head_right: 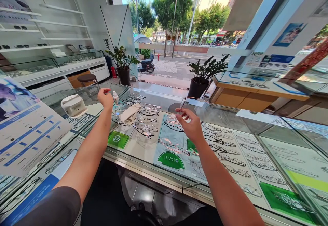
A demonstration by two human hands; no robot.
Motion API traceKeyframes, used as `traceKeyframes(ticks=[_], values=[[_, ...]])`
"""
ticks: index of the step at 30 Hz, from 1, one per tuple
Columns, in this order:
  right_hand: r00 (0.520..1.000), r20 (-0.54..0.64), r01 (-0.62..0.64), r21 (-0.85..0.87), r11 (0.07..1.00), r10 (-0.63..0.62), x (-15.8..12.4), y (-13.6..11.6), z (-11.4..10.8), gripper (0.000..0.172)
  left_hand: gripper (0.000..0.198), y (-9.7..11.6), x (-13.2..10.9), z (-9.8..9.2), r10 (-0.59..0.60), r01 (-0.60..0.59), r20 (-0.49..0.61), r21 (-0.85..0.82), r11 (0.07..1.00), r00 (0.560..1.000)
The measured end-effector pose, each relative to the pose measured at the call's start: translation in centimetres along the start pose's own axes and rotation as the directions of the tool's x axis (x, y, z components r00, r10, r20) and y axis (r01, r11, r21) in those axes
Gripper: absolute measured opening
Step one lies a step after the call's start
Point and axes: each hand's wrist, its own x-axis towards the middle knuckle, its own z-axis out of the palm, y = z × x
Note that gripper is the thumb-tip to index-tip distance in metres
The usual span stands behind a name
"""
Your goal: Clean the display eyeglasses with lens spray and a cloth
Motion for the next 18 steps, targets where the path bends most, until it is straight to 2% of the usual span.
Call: traceKeyframes(ticks=[6,10,12,14,18], values=[[1.0,0.003,-0.008,-0.005,1.0,0.008,-0.1,0.1,0.0,0.04,0.029,-0.1,0.1,0.2,-0.014,0.013,0.034,0.035,0.999,0.999],[1.0,0.007,-0.019,0.009,1.0,0.018,-0.1,-0.1,0.0,0.04,0.014,-0.1,-0.1,0.8,-0.082,0.074,0.076,0.107,0.991,0.994],[1.0,0.013,-0.024,0.02,1.0,0.024,-0.1,-0.2,0.0,0.04,0.028,-0.3,-0.3,1.1,-0.146,0.125,0.121,0.167,0.978,0.982],[1.0,0.014,-0.028,0.026,0.999,0.028,-0.1,-0.3,0.0,0.04,0.032,-0.5,-0.5,1.3,-0.199,0.157,0.179,0.222,0.962,0.964],[1.0,-0.001,-0.023,0.027,0.999,0.023,-0.1,-0.3,-0.1,0.039,0.011,-0.4,-0.8,1.3,-0.181,0.119,0.262,0.237,0.964,0.948]])
